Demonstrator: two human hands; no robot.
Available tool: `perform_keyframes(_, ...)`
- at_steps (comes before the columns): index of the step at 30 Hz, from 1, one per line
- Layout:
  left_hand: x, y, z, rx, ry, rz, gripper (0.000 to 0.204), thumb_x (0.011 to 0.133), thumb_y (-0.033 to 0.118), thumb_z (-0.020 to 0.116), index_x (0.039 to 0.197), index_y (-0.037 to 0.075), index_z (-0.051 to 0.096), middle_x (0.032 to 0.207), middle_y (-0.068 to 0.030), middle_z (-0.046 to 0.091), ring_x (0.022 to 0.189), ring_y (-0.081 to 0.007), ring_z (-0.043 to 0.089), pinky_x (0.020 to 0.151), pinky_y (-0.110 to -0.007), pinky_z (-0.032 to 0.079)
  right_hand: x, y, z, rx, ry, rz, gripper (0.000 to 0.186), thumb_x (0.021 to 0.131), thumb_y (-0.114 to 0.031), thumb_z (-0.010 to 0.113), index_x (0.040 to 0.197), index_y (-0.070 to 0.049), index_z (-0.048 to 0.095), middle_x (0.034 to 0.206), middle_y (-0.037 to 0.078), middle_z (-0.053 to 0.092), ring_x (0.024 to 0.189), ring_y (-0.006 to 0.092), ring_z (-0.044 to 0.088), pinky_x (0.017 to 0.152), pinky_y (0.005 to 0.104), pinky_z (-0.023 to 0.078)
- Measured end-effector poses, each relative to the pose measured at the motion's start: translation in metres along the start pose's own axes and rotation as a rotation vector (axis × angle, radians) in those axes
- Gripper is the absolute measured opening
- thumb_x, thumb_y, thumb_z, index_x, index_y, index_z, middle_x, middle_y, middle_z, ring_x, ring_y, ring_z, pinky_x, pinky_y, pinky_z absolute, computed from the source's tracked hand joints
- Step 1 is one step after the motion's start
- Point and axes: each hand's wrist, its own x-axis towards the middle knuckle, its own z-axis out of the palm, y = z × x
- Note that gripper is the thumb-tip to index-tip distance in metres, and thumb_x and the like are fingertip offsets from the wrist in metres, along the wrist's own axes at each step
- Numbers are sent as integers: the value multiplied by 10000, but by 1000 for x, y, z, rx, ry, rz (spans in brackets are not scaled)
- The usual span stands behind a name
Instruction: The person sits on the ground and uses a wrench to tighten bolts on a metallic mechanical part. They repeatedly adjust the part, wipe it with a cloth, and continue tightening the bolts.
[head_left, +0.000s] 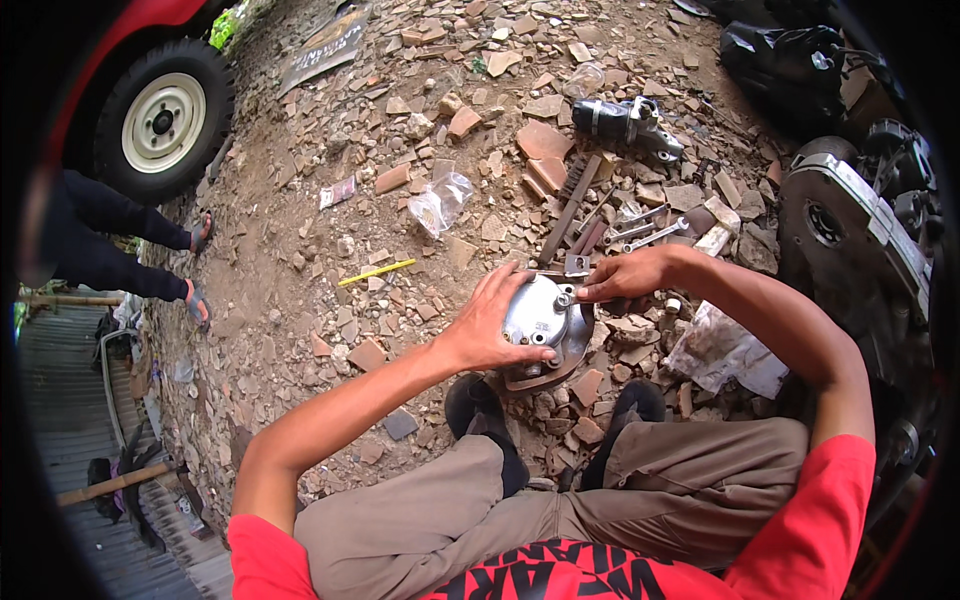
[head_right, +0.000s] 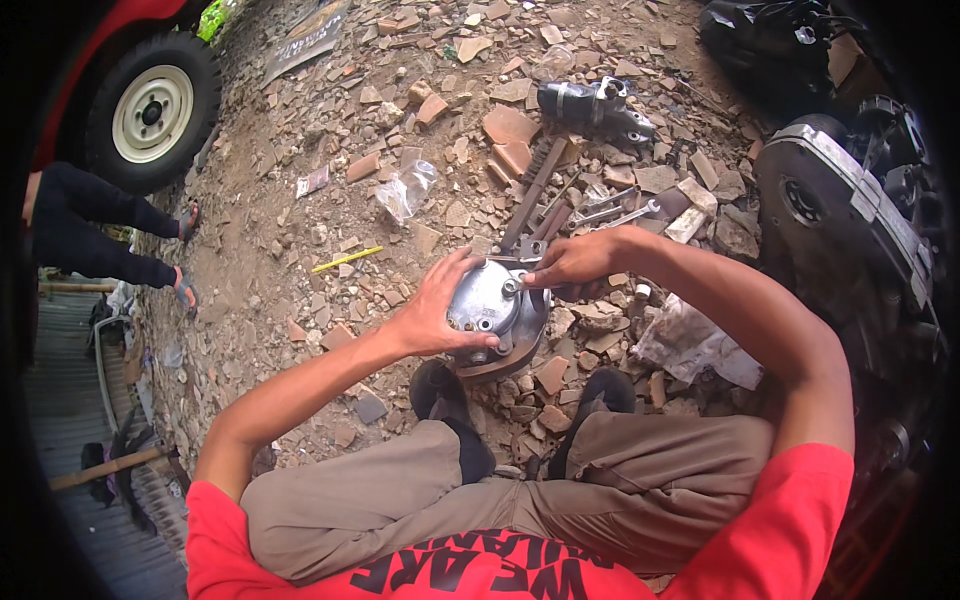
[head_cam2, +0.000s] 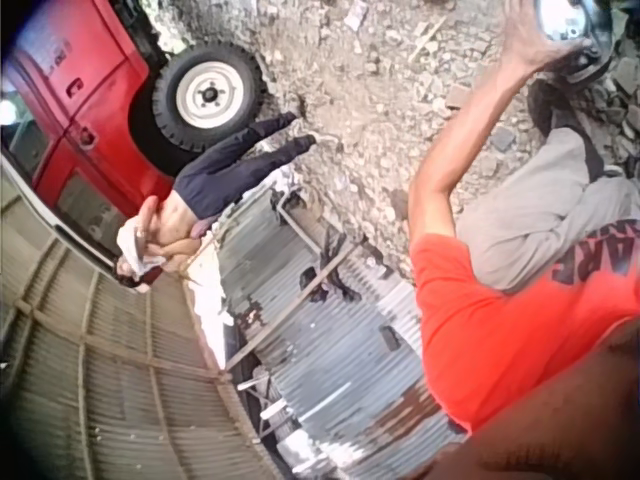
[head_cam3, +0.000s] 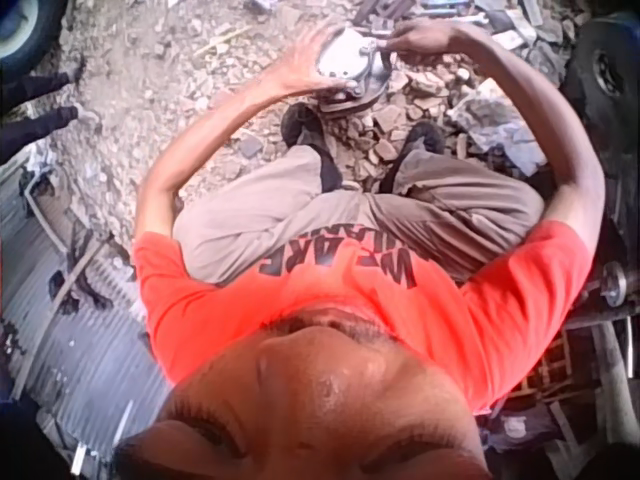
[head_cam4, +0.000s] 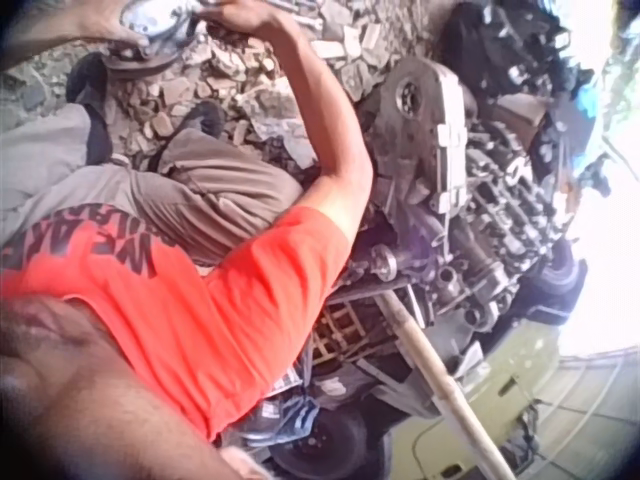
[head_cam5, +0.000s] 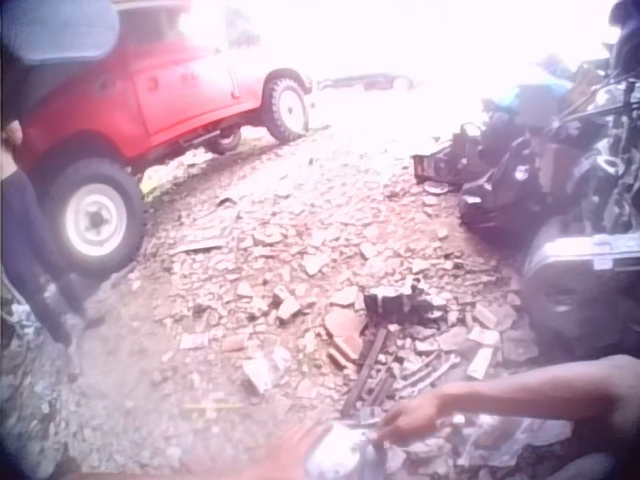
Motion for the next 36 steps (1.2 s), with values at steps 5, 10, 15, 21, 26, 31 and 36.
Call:
perform_keyframes(5, -9, 9, 11, -150, 77, -176, 1239, 691, 701, 796, 1546, -14, 253, 1572, -346, 179, 1439, -492, 324, 1190, -514, 321, 21, -13, -25, -210, -206, 88, 683, 953, -687, 542, 997, -26, 708, 780, 66, 610, 703, 140, 588, 566, 308, 475)
perform_keyframes(10, -9, 12, 8, -203, 90, -164, 1224, 699, 638, 826, 1551, -18, 240, 1563, -331, 200, 1440, -493, 325, 1179, -500, 345, 26, -44, -36, -484, -191, 119, 656, 947, -678, 558, 745, -63, 663, 610, -20, 513, 551, 129, 498, 499, 309, 407)
perform_keyframes(15, -9, 17, 5, -317, 43, -220, 1192, 705, 654, 811, 1559, 28, 264, 1593, -318, 178, 1488, -476, 235, 1217, -518, 253, 35, -50, -41, -484, -283, 151, 684, 942, -682, 559, 695, -50, 640, 582, -28, 483, 513, 143, 463, 488, 317, 384)
perform_keyframes(21, -26, 28, 5, 171, 48, 33, 1208, 681, 733, 778, 1573, 97, 268, 1629, -265, 171, 1509, -469, 197, 1191, -672, 136, 34, -58, -42, -551, -269, 185, 667, 918, -681, 597, 834, -38, 753, 621, 8, 566, 550, 159, 526, 525, 324, 435)
perform_keyframes(26, -29, 17, 20, 227, 160, 180, 1003, 691, 641, 820, 1455, 106, 452, 1547, -237, 370, 1453, -427, 357, 1142, -640, 302, 18, -39, -28, -692, 50, -133, 688, 934, -644, 599, 856, 25, 738, 706, 135, 696, 611, 269, 636, 600, 414, 503)
perform_keyframes(31, -20, 18, 18, 283, 231, 248, 869, 684, 567, 848, 1366, 110, 563, 1466, -226, 491, 1377, -421, 476, 1082, -606, 413, 3, 3, 10, -830, 507, -420, 568, 977, -503, 600, 786, 26, 678, 636, 191, 636, 628, 379, 656, 601, 477, 511)
perform_keyframes(36, -17, 22, 16, 267, 220, 205, 785, 687, 539, 850, 1337, 161, 625, 1440, -185, 544, 1368, -404, 498, 1027, -504, 520, 3, 13, 31, -892, 659, -384, 584, 991, -550, 545, 732, -39, 658, 529, 164, 590, 505, 371, 632, 458, 481, 479)
